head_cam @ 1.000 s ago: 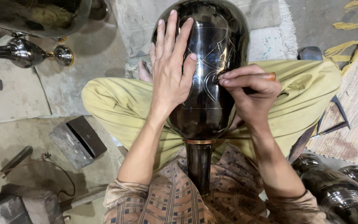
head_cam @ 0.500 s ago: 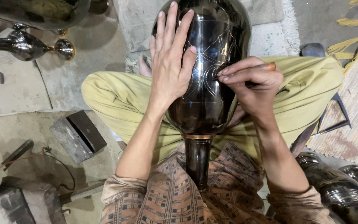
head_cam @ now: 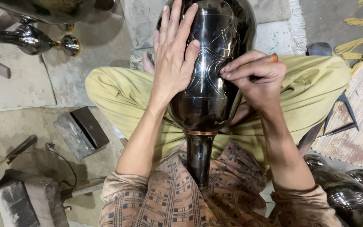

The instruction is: The person is sitting on the floor and engraving a decorative pattern onto a large, dark-colored metal vase using a small hand tool. The person holds the vase steady with one hand while carefully carving lines into its surface with the other.

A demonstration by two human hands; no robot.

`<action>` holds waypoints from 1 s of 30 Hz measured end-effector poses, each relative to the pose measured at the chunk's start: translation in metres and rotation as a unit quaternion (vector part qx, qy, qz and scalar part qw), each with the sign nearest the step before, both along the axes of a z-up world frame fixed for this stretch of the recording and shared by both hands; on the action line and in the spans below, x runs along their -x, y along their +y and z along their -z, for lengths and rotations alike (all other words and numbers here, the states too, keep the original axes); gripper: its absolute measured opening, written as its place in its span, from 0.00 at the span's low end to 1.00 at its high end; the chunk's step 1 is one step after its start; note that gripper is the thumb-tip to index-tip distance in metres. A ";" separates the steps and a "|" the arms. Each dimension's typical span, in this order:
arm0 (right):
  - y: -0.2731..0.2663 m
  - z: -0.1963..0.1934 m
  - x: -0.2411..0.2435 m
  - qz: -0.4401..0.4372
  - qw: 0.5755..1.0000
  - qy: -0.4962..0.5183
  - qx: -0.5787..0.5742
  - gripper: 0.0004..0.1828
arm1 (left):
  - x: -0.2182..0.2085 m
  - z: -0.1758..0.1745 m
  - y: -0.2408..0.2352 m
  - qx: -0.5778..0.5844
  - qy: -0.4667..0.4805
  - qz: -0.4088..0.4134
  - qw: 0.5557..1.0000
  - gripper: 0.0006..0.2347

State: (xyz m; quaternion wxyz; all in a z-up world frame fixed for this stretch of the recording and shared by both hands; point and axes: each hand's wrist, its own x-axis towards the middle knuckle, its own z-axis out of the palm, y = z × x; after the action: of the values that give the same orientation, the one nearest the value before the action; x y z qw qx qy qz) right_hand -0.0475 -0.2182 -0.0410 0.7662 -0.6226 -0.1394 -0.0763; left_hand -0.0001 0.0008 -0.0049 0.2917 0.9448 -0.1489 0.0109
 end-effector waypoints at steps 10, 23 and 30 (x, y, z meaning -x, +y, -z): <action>-0.002 0.004 -0.002 0.008 0.999 -0.039 0.036 0.08 | -0.001 0.005 0.002 -0.005 -0.011 0.005 1.000 0.21; -0.007 0.005 -0.007 -0.007 0.997 -0.059 0.049 0.08 | -0.002 0.008 0.005 0.003 0.002 0.003 1.000 0.21; -0.014 0.005 -0.011 -0.051 0.995 -0.076 0.026 0.08 | -0.003 0.013 0.005 -0.002 -0.003 0.005 1.000 0.23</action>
State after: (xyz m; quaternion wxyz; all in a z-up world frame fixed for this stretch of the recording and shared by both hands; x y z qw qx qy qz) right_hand -0.0363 -0.2318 -0.0461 0.7398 -0.6270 -0.2304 -0.0803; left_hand 0.0032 0.0054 -0.0176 0.2895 0.9446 -0.1541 0.0119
